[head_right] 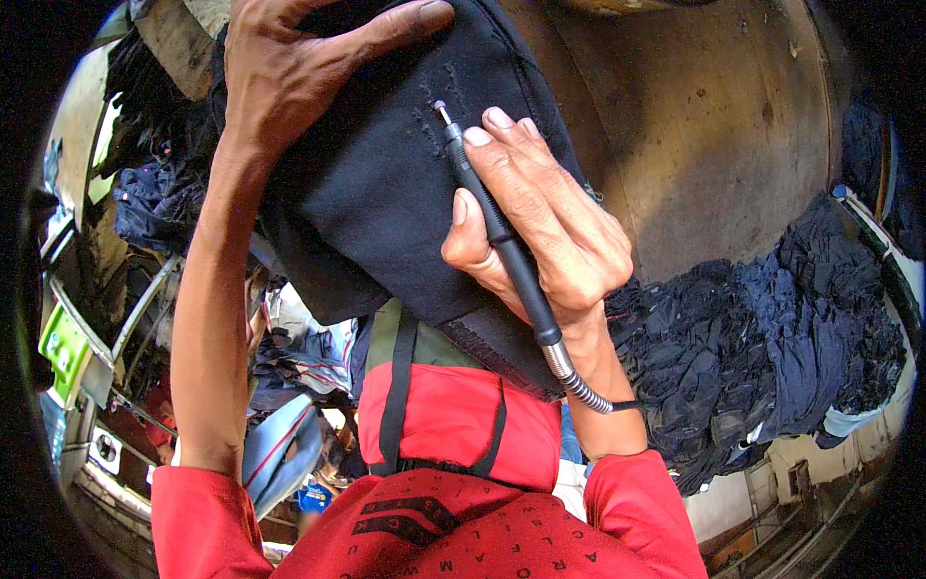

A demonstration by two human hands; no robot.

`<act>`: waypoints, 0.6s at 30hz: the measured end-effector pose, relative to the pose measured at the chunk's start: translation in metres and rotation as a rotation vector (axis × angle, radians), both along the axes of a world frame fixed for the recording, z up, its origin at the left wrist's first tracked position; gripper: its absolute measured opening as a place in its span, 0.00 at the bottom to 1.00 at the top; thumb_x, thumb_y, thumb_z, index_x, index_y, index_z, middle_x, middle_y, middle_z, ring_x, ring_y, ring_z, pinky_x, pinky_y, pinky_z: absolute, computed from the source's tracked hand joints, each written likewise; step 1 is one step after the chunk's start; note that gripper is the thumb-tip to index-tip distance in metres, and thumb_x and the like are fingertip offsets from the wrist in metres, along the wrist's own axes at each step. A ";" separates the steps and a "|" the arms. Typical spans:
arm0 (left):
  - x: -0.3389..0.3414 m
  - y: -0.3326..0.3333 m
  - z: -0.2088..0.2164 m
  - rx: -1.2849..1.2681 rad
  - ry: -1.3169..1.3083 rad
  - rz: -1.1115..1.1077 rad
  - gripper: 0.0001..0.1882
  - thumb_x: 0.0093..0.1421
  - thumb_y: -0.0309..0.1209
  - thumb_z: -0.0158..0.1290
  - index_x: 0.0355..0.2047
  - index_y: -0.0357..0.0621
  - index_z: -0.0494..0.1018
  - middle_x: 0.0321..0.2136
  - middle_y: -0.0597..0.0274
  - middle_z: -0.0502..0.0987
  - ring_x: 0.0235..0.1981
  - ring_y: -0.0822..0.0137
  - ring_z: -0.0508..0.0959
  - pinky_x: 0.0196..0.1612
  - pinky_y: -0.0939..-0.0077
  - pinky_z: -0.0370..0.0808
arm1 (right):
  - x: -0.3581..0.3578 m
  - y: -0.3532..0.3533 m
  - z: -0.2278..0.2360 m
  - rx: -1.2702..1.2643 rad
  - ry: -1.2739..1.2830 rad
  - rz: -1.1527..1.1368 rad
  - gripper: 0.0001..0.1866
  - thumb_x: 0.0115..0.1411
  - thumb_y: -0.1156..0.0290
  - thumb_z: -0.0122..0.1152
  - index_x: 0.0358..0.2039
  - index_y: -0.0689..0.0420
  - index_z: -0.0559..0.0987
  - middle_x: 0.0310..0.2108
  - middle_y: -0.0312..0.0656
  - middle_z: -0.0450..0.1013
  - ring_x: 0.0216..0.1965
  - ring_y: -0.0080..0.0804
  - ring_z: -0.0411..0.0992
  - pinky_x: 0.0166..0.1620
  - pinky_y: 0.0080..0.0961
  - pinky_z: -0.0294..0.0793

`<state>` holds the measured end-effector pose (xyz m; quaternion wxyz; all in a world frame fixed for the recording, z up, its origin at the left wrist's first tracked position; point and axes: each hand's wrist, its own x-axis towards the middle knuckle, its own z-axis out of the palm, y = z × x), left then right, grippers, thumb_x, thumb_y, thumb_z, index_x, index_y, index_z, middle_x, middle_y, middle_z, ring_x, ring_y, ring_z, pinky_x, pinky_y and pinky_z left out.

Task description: The person uses a handheld rotary tool to distress the surface of black pants, creating worn patterns on the fabric. They repeatedly pick up pants from a pile, work on specific areas, and place them back down.

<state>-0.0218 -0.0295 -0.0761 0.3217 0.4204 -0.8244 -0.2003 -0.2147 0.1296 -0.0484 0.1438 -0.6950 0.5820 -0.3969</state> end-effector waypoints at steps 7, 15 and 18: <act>0.001 -0.001 -0.002 0.001 0.011 -0.004 0.15 0.53 0.45 0.76 0.33 0.48 0.90 0.47 0.64 0.86 0.53 0.59 0.81 0.63 0.60 0.70 | -0.001 0.001 -0.003 0.006 0.012 -0.019 0.16 0.63 0.75 0.69 0.48 0.72 0.87 0.44 0.59 0.86 0.50 0.50 0.87 0.61 0.41 0.84; 0.001 0.000 -0.001 0.010 0.011 -0.002 0.15 0.53 0.45 0.76 0.33 0.48 0.90 0.47 0.64 0.86 0.54 0.60 0.81 0.64 0.60 0.70 | -0.002 0.004 -0.002 -0.002 -0.005 -0.015 0.16 0.62 0.76 0.67 0.48 0.72 0.87 0.44 0.59 0.87 0.49 0.51 0.87 0.60 0.42 0.85; 0.001 0.000 -0.002 0.016 0.007 -0.004 0.15 0.53 0.45 0.76 0.33 0.48 0.90 0.48 0.64 0.86 0.54 0.59 0.81 0.64 0.60 0.70 | -0.002 0.006 0.000 0.008 -0.005 -0.017 0.17 0.61 0.76 0.66 0.48 0.72 0.87 0.44 0.59 0.87 0.50 0.51 0.87 0.60 0.42 0.85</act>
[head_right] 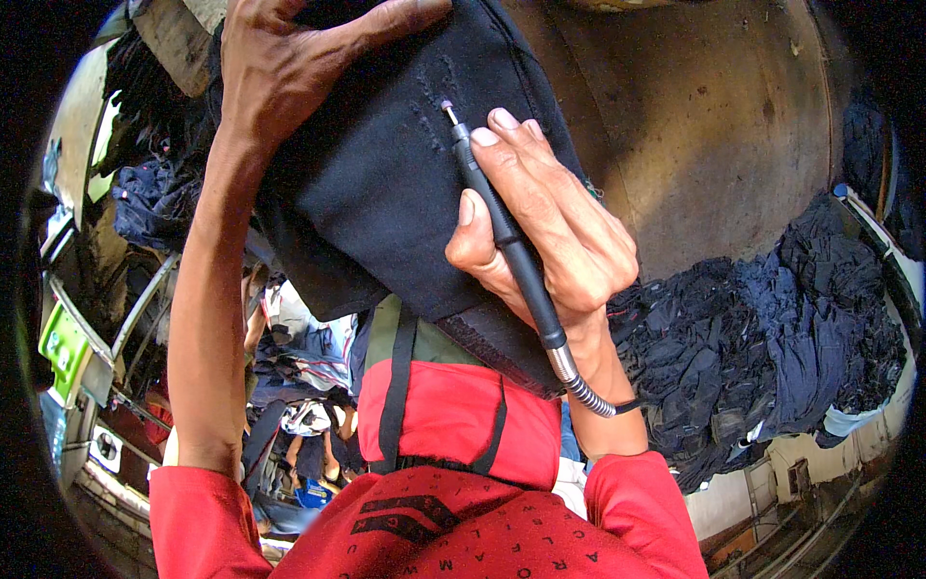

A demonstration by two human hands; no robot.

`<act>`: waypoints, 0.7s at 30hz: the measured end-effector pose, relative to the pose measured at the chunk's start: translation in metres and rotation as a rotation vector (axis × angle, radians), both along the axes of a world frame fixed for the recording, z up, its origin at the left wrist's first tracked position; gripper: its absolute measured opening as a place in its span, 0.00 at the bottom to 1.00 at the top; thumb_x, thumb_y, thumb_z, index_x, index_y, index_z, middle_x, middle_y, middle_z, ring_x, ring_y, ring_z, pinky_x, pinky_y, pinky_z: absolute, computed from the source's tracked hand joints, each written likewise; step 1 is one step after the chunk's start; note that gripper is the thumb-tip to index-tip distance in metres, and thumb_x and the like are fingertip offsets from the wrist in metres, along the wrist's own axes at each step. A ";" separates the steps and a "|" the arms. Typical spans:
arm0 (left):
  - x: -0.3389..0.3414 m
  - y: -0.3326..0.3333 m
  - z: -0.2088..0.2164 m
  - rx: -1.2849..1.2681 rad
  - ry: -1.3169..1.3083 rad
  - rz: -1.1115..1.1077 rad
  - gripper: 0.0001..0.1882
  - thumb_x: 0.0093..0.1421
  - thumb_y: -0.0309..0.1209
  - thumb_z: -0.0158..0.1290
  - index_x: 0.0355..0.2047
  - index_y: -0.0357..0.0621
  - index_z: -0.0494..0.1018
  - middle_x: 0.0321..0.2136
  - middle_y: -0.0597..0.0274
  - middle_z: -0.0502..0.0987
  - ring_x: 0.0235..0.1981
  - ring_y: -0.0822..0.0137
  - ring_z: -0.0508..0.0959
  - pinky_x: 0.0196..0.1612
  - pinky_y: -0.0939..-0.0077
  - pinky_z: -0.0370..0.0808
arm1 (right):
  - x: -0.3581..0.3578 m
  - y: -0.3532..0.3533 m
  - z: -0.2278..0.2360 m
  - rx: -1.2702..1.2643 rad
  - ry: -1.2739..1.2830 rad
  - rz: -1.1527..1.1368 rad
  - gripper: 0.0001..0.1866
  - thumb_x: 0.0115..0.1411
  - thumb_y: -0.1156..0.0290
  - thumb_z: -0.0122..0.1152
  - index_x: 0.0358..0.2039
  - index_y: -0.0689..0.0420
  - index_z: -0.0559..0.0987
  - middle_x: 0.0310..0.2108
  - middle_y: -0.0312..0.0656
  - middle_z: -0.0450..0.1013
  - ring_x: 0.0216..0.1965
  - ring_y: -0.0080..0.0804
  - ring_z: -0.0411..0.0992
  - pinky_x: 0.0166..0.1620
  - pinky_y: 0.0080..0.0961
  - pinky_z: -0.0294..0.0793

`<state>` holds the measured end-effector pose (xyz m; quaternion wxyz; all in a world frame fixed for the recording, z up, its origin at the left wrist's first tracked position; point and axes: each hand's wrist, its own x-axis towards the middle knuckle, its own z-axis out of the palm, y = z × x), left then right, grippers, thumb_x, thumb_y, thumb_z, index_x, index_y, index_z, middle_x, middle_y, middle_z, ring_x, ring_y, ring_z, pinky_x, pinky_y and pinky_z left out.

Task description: The person uses a handheld rotary tool to distress the surface of black pants, creating worn patterns on the fabric. They repeatedly pick up pants from a pile, work on specific areas, and place them back down.

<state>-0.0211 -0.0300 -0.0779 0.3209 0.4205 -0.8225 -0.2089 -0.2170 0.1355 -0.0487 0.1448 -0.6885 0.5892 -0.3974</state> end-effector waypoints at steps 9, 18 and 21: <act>0.000 0.000 -0.001 0.026 0.006 0.008 0.16 0.54 0.45 0.76 0.33 0.48 0.90 0.48 0.63 0.86 0.54 0.58 0.80 0.64 0.58 0.70 | 0.000 0.011 0.000 0.014 0.003 -0.032 0.16 0.56 0.78 0.69 0.45 0.68 0.88 0.43 0.56 0.87 0.48 0.52 0.88 0.57 0.45 0.87; 0.001 0.000 0.001 0.008 -0.017 -0.001 0.15 0.54 0.44 0.76 0.33 0.48 0.90 0.48 0.63 0.86 0.54 0.59 0.81 0.64 0.58 0.70 | -0.004 0.025 0.002 0.049 -0.025 -0.009 0.17 0.61 0.77 0.64 0.48 0.72 0.87 0.44 0.63 0.86 0.51 0.55 0.86 0.61 0.44 0.84; 0.000 0.000 0.002 0.010 -0.007 -0.004 0.15 0.53 0.44 0.76 0.33 0.48 0.90 0.48 0.63 0.86 0.54 0.59 0.81 0.64 0.58 0.70 | -0.004 0.024 0.001 0.033 -0.075 0.005 0.17 0.59 0.78 0.66 0.48 0.71 0.87 0.44 0.61 0.86 0.51 0.55 0.87 0.60 0.46 0.84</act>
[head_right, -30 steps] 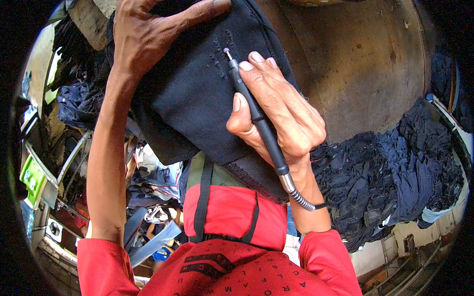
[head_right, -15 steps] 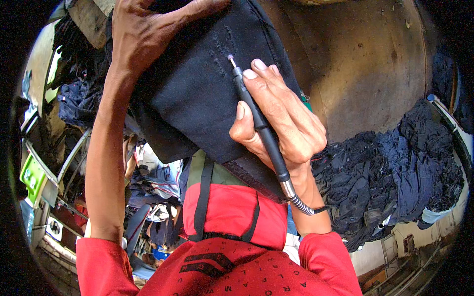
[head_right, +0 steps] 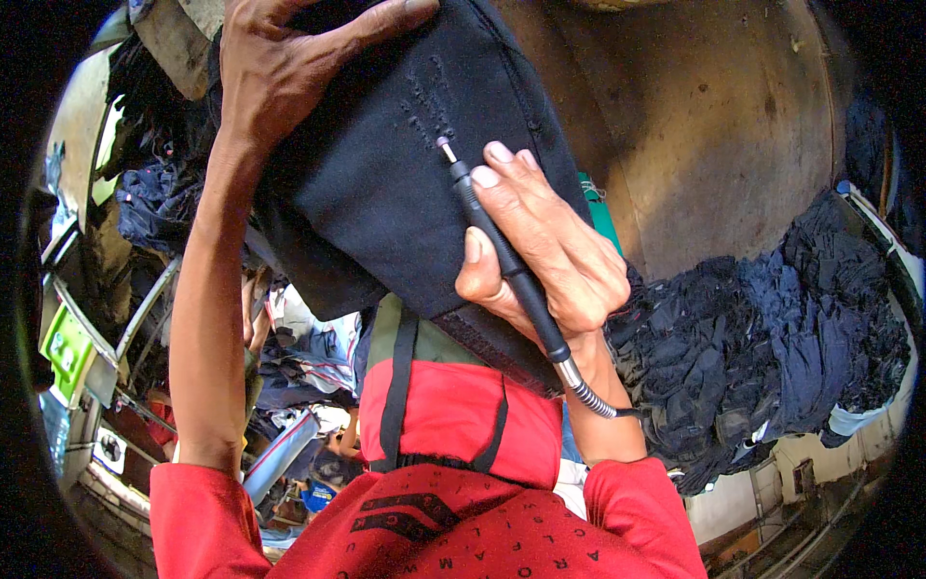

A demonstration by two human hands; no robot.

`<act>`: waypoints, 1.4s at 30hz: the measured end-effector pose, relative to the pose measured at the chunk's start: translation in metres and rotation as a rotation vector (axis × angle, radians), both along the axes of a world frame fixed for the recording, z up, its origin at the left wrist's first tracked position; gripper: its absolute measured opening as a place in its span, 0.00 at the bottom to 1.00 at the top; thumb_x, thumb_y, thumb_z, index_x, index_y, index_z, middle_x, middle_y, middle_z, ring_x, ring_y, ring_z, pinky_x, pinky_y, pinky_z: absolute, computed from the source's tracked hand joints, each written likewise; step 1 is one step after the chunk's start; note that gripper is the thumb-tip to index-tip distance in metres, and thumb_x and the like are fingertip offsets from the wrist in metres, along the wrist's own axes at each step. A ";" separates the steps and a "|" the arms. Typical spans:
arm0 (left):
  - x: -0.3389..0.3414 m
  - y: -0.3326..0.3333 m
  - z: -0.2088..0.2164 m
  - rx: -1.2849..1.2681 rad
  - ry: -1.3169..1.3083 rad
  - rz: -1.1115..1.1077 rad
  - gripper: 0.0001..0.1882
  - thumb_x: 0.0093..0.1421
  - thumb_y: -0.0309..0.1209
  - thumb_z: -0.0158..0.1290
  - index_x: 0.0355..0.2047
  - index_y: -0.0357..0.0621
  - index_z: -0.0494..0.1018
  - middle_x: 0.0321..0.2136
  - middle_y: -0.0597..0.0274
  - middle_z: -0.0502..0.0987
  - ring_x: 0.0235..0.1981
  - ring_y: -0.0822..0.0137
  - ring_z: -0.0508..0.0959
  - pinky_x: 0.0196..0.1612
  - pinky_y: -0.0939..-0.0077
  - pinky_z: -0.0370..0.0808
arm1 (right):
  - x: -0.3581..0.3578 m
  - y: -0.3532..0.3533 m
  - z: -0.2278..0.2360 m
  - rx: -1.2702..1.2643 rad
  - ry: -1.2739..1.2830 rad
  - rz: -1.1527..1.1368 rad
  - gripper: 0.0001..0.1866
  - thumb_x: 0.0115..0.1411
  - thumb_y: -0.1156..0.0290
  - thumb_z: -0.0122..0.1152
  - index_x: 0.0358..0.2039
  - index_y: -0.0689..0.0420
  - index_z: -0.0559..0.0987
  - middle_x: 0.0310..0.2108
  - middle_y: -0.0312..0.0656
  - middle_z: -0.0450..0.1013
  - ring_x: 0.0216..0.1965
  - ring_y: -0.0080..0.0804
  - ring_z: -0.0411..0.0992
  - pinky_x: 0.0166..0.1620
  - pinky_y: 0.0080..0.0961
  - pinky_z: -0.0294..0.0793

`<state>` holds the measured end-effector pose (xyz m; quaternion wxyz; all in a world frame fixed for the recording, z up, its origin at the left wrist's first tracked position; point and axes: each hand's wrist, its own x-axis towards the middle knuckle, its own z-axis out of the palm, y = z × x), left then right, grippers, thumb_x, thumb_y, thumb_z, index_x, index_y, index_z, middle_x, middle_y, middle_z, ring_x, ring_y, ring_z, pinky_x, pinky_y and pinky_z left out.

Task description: The person uses a handheld rotary tool to distress the surface of black pants, creating worn patterns on the fabric. They repeatedly pick up pants from a pile, work on specific areas, and place them back down.

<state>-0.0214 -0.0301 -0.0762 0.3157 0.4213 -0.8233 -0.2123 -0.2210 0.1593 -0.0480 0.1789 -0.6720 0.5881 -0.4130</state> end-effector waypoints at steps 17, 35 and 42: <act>-0.001 0.003 0.008 0.043 -0.050 0.029 0.16 0.56 0.46 0.74 0.32 0.46 0.90 0.46 0.63 0.86 0.52 0.60 0.81 0.63 0.60 0.71 | 0.000 0.010 0.008 0.067 0.035 -0.049 0.17 0.65 0.76 0.65 0.51 0.72 0.86 0.47 0.61 0.86 0.53 0.55 0.86 0.63 0.42 0.82; 0.001 -0.017 0.002 0.044 -0.114 -0.039 0.23 0.62 0.55 0.68 0.30 0.46 0.89 0.32 0.54 0.85 0.42 0.54 0.83 0.50 0.55 0.75 | 0.059 0.045 0.007 -0.057 0.075 0.059 0.14 0.58 0.77 0.71 0.45 0.67 0.89 0.41 0.54 0.87 0.48 0.50 0.88 0.57 0.44 0.88; 0.001 -0.015 0.003 0.061 -0.093 -0.044 0.24 0.62 0.54 0.68 0.30 0.44 0.89 0.29 0.52 0.85 0.37 0.54 0.84 0.46 0.56 0.78 | 0.065 0.042 0.007 -0.093 0.098 0.046 0.14 0.56 0.76 0.72 0.43 0.66 0.89 0.41 0.53 0.87 0.47 0.50 0.88 0.57 0.44 0.88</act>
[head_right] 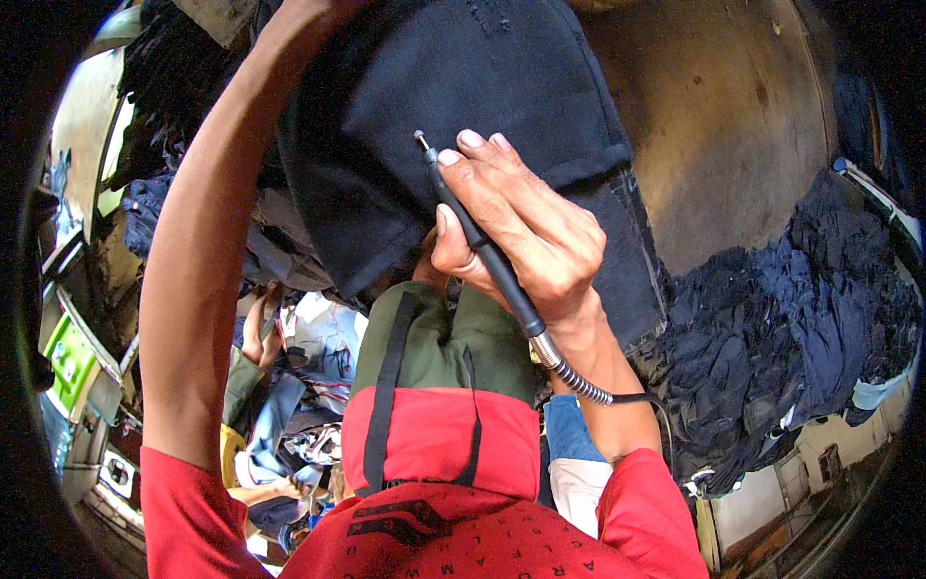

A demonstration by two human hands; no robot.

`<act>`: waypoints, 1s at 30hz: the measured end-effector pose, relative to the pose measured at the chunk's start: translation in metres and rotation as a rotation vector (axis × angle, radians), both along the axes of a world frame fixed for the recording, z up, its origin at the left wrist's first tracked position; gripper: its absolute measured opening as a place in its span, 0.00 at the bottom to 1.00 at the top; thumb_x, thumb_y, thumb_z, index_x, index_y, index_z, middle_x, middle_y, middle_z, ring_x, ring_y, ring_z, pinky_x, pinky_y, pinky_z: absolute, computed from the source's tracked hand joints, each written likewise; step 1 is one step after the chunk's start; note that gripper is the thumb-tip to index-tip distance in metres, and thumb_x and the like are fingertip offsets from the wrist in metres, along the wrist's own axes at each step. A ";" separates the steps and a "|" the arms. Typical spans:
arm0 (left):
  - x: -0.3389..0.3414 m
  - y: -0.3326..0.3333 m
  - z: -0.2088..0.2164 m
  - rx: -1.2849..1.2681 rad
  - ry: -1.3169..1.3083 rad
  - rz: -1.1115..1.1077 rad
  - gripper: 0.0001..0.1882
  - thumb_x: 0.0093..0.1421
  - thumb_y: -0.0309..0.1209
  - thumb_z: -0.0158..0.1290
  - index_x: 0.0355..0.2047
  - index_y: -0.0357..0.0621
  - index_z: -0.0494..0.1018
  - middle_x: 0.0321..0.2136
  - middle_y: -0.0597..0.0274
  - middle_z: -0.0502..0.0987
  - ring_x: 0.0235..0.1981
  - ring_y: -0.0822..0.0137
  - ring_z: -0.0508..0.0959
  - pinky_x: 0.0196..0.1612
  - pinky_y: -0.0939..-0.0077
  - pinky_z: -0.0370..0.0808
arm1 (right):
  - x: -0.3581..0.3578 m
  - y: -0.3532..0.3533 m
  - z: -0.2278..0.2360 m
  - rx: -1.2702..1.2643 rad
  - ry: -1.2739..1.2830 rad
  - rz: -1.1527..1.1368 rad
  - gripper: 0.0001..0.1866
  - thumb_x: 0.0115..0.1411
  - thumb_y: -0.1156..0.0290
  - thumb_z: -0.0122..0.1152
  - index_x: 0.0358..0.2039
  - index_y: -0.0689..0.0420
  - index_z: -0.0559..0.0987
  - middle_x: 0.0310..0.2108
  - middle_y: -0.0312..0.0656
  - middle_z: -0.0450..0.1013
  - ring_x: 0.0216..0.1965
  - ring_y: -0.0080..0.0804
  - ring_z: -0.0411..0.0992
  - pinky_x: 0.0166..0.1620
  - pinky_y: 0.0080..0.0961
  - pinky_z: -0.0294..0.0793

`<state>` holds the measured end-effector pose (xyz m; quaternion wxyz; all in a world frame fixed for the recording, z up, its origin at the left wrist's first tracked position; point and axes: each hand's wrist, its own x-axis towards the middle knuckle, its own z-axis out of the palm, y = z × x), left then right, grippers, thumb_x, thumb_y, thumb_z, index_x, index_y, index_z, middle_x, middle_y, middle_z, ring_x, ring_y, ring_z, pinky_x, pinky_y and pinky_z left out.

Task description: The person uses a handheld rotary tool to distress the surface of black pants, creating worn patterns on the fabric. They repeatedly pick up pants from a pile, work on specific areas, and place them back down.

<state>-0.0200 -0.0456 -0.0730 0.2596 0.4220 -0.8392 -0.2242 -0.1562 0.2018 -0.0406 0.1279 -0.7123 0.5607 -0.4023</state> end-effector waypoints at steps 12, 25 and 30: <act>0.000 0.001 0.001 -0.003 0.029 -0.007 0.25 0.63 0.54 0.68 0.29 0.42 0.88 0.27 0.52 0.85 0.31 0.54 0.84 0.40 0.57 0.78 | -0.003 0.013 0.007 0.082 -0.008 -0.004 0.14 0.56 0.77 0.71 0.43 0.67 0.89 0.40 0.54 0.87 0.47 0.51 0.88 0.56 0.44 0.88; -0.001 0.000 -0.004 -0.118 0.013 0.001 0.25 0.63 0.55 0.68 0.32 0.43 0.89 0.28 0.51 0.85 0.32 0.55 0.85 0.42 0.58 0.79 | -0.008 0.024 0.008 0.097 -0.048 0.004 0.16 0.58 0.78 0.69 0.47 0.67 0.88 0.41 0.55 0.86 0.48 0.52 0.88 0.56 0.45 0.88; -0.002 -0.001 -0.001 -0.002 -0.035 -0.004 0.25 0.63 0.56 0.68 0.32 0.44 0.89 0.29 0.51 0.86 0.34 0.55 0.85 0.43 0.58 0.79 | -0.009 0.013 0.001 0.058 -0.023 -0.020 0.15 0.57 0.78 0.69 0.46 0.67 0.89 0.41 0.54 0.87 0.48 0.52 0.88 0.57 0.46 0.88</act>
